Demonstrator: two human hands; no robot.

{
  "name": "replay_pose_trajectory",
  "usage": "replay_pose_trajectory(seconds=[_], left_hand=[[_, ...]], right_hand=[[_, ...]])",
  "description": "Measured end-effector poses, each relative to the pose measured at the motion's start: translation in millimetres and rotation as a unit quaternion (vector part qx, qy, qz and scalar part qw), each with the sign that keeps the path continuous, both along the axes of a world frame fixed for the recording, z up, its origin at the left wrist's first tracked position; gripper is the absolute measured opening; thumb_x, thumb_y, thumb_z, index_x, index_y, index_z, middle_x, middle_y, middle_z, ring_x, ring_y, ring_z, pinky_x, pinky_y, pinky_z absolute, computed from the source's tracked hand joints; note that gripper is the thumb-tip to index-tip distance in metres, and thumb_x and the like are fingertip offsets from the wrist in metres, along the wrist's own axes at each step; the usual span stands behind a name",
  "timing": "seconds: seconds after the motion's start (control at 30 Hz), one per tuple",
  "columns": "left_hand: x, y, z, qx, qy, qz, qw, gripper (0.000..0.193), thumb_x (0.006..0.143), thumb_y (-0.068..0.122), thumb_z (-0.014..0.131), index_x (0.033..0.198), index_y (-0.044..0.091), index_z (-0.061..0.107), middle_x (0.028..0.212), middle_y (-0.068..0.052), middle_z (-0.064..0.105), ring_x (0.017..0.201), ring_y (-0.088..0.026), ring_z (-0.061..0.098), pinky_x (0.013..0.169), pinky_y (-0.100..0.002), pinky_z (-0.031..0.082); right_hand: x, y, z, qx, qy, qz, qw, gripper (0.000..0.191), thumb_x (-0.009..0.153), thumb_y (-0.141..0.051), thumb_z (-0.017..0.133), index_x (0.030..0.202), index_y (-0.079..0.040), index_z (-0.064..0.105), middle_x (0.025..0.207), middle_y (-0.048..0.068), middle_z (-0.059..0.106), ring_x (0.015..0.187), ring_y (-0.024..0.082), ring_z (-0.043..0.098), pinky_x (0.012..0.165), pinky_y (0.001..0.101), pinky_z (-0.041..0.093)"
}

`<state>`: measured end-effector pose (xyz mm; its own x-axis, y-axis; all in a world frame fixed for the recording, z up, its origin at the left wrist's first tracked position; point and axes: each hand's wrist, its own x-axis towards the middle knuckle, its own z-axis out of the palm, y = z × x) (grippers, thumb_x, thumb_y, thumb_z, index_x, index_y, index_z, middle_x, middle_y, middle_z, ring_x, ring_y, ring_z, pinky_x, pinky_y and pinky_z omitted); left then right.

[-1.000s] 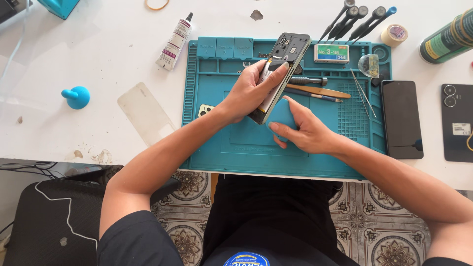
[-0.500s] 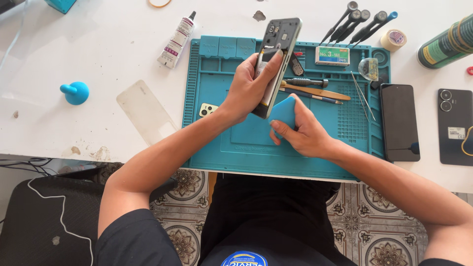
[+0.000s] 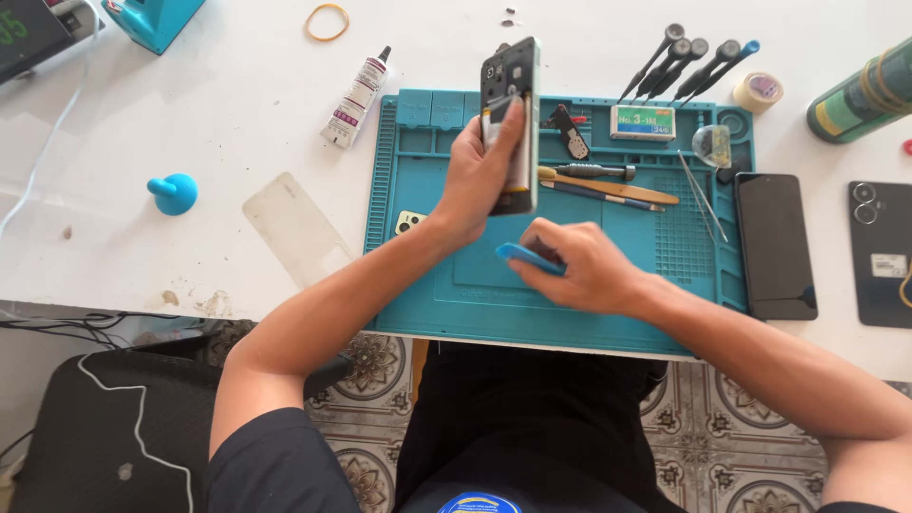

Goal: The person disassembles a smartphone by removing screws from the back cover and internal components using a screwdriver. They then use a plastic pry tool to separate the back cover from the phone body.

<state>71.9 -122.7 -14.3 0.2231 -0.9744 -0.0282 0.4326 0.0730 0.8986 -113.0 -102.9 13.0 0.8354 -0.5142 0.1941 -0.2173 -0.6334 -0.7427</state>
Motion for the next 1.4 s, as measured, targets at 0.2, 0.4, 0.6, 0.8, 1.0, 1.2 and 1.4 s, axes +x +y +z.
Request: replay_pose_trajectory(seconds=[0.2,0.4,0.6,0.8,1.0,1.2,1.4], left_hand=[[17.2,2.8,3.4,0.133,0.064,-0.061,0.987,0.052,0.091,0.063,0.059,0.092,0.011,0.052,0.069,0.005,0.047,0.051,-0.007,0.051,0.039,-0.026,0.041],[13.9,11.0,6.7,0.072,0.079,-0.149,0.983,0.051,0.095,0.064,0.061,0.090,0.015,0.047,0.067,0.006,0.037,0.045,-0.003,0.038,0.036,-0.024,0.033],[9.6,13.6,4.1,0.065,-0.008,-0.136,0.989,0.047,0.096,0.061,0.057,0.103,0.014,0.056,0.073,0.004,0.051,0.055,-0.003,0.052,0.044,-0.023,0.046],[5.6,16.0,-0.4,0.002,-0.008,-0.131,0.991,0.042,0.102,0.049,0.059,0.113,0.008,0.059,0.090,0.000,0.065,0.078,-0.005,0.065,0.067,-0.022,0.055],[0.6,13.3,-5.1,-0.009,-0.011,-0.129,0.992,0.039,0.101,0.044,0.062,0.112,0.006,0.059,0.091,-0.002,0.067,0.078,-0.007,0.065,0.065,-0.024,0.054],[2.1,12.4,-5.5,-0.007,-0.015,-0.116,0.993,0.041,0.106,0.044,0.063,0.115,0.004,0.061,0.094,-0.001,0.062,0.081,-0.005,0.060,0.066,-0.024,0.052],[0.6,10.0,-0.4,0.000,0.027,-0.127,0.991,0.043,0.101,0.046,0.062,0.116,0.006,0.060,0.097,-0.001,0.066,0.084,-0.006,0.065,0.072,-0.024,0.056]], right_hand=[[-3.0,-16.5,3.3,0.008,0.043,-0.065,0.997,0.025,0.092,-0.019,0.076,0.081,-0.002,0.061,0.060,0.009,0.059,0.051,0.018,0.056,0.049,0.0345,0.044],[-9.0,-11.2,8.1,0.233,-0.078,-0.026,0.969,0.014,0.104,-0.018,0.056,0.107,-0.005,0.058,0.086,0.003,0.070,0.074,0.010,0.070,0.058,0.0259,0.055],[-10.7,-13.1,11.3,0.263,-0.104,-0.043,0.958,0.017,0.109,-0.018,0.053,0.115,-0.003,0.052,0.085,0.008,0.070,0.075,0.012,0.069,0.059,0.0262,0.056],[-12.3,-12.4,10.0,0.322,-0.120,-0.041,0.938,0.018,0.108,-0.019,0.051,0.117,-0.003,0.051,0.084,0.009,0.070,0.073,0.013,0.070,0.059,0.0271,0.057],[-15.7,-14.9,10.2,0.314,-0.144,-0.052,0.937,0.033,0.110,-0.027,0.042,0.130,-0.002,0.052,0.093,0.005,0.064,0.074,0.011,0.059,0.064,0.0272,0.054],[-20.3,-24.2,3.2,0.360,-0.135,-0.055,0.922,0.056,0.107,-0.044,0.025,0.137,-0.005,0.053,0.094,0.000,0.060,0.074,0.009,0.055,0.068,0.0265,0.051],[-26.5,-29.8,-11.4,0.281,-0.137,-0.099,0.945,0.017,0.110,-0.018,0.051,0.104,-0.003,0.055,0.085,0.009,0.067,0.068,0.015,0.066,0.054,0.0271,0.055]])
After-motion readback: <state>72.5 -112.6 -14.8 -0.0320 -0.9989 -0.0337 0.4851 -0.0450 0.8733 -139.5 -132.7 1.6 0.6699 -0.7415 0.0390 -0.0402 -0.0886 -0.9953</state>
